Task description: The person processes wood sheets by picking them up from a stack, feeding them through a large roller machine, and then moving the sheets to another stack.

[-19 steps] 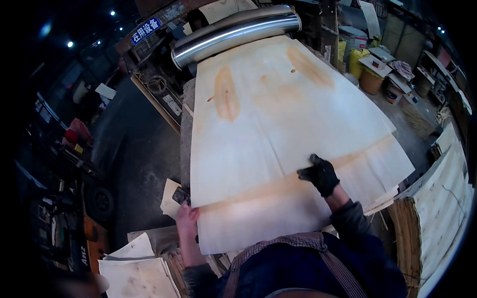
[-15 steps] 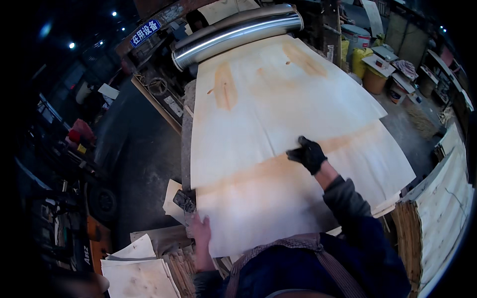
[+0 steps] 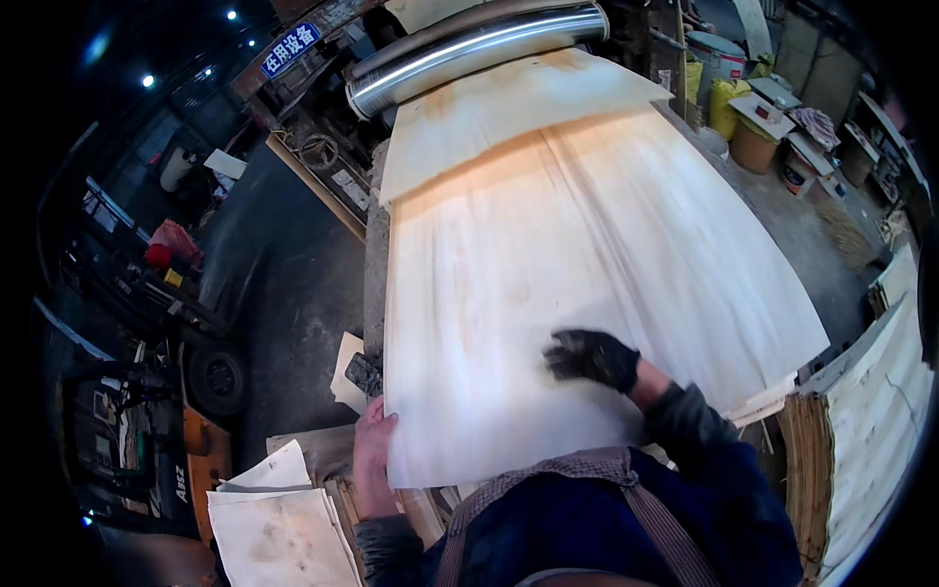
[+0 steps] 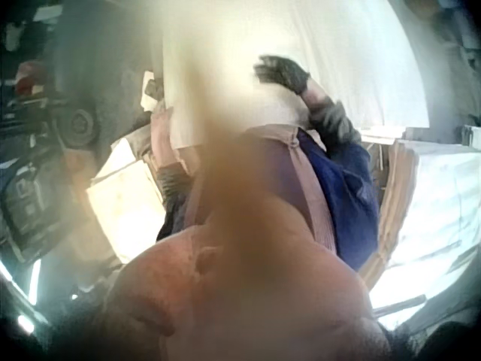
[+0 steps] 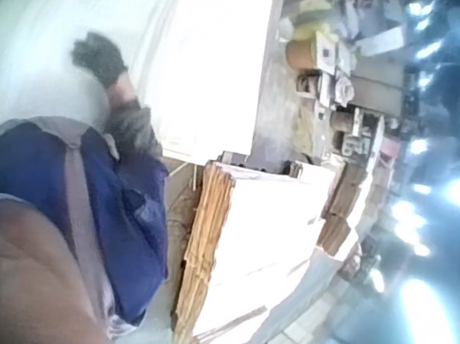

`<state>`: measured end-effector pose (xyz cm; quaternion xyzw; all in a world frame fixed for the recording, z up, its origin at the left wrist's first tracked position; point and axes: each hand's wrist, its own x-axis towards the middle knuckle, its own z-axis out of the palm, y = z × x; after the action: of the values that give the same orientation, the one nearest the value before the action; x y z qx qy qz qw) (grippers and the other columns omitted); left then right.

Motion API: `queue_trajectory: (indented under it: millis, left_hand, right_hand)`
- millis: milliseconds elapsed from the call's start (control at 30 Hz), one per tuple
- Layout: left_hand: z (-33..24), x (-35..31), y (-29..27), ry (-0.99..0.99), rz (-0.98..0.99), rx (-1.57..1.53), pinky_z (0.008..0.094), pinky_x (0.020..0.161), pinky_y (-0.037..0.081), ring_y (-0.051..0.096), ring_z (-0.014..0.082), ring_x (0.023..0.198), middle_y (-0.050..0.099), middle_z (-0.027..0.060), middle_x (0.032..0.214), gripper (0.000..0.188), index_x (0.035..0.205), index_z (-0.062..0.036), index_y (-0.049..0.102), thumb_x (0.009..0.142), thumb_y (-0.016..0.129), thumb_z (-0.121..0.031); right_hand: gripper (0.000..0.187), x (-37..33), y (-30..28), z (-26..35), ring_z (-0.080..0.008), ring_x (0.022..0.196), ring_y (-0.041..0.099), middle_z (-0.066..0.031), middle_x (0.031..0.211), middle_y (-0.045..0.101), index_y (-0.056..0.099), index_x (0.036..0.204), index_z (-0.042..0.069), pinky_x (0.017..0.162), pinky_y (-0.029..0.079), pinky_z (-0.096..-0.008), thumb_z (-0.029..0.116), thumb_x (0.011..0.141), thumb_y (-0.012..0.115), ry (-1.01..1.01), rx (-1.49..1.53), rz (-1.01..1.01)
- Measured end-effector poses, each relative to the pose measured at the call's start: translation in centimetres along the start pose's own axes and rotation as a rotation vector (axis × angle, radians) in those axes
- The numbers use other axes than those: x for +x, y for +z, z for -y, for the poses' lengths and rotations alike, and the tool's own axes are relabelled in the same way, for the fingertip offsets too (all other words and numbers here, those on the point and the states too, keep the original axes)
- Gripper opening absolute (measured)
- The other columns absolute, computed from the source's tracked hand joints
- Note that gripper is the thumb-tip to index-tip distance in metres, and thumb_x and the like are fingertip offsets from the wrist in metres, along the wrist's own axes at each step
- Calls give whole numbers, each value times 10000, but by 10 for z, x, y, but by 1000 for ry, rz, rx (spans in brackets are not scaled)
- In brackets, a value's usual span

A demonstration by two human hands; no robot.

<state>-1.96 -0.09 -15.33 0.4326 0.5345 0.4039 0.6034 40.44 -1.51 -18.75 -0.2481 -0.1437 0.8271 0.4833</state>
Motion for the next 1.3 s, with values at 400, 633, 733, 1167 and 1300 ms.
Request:
queue_trajectory:
  millis: [400,633,733,1167,1300]
  left_hand:
    - [-118,-38,27,234,78,-199,313,801,493,611,229,894,584,204,1056,616,1326,-15,309,746,481,99]
    - [-109,-18,9,219,31,-242,324,760,502,611,226,861,589,191,1028,508,1320,-20,318,832,455,-47]
    - [-75,5,0,116,-59,-270,337,770,488,599,202,869,589,171,1018,446,1297,-15,352,889,411,-185]
    - [70,8,26,187,-327,1131,372,1029,265,338,370,1218,366,271,1291,595,1245,108,354,843,536,-290]
    - [81,14,9,138,-350,1074,373,1031,265,311,370,1229,307,271,1326,657,1263,98,334,802,591,-292]
  right_hand:
    - [310,-176,-13,-123,-260,760,595,-121,816,602,535,910,11,688,492,-393,318,871,525,-200,-546,-429]
    - [398,-157,67,-66,-266,681,635,-160,669,621,547,821,-69,674,524,-370,318,889,484,-516,-758,-636]
    - [289,-137,82,-37,-235,680,648,-153,684,641,535,867,-56,647,535,-317,233,868,543,-637,-603,-524]
    - [147,104,-8,139,-290,801,623,-141,817,619,552,871,94,744,518,-454,239,854,556,-528,-13,-265]
    - [244,120,-5,131,-320,978,560,-167,1069,557,498,1041,76,807,484,-452,234,859,537,-438,50,-202]
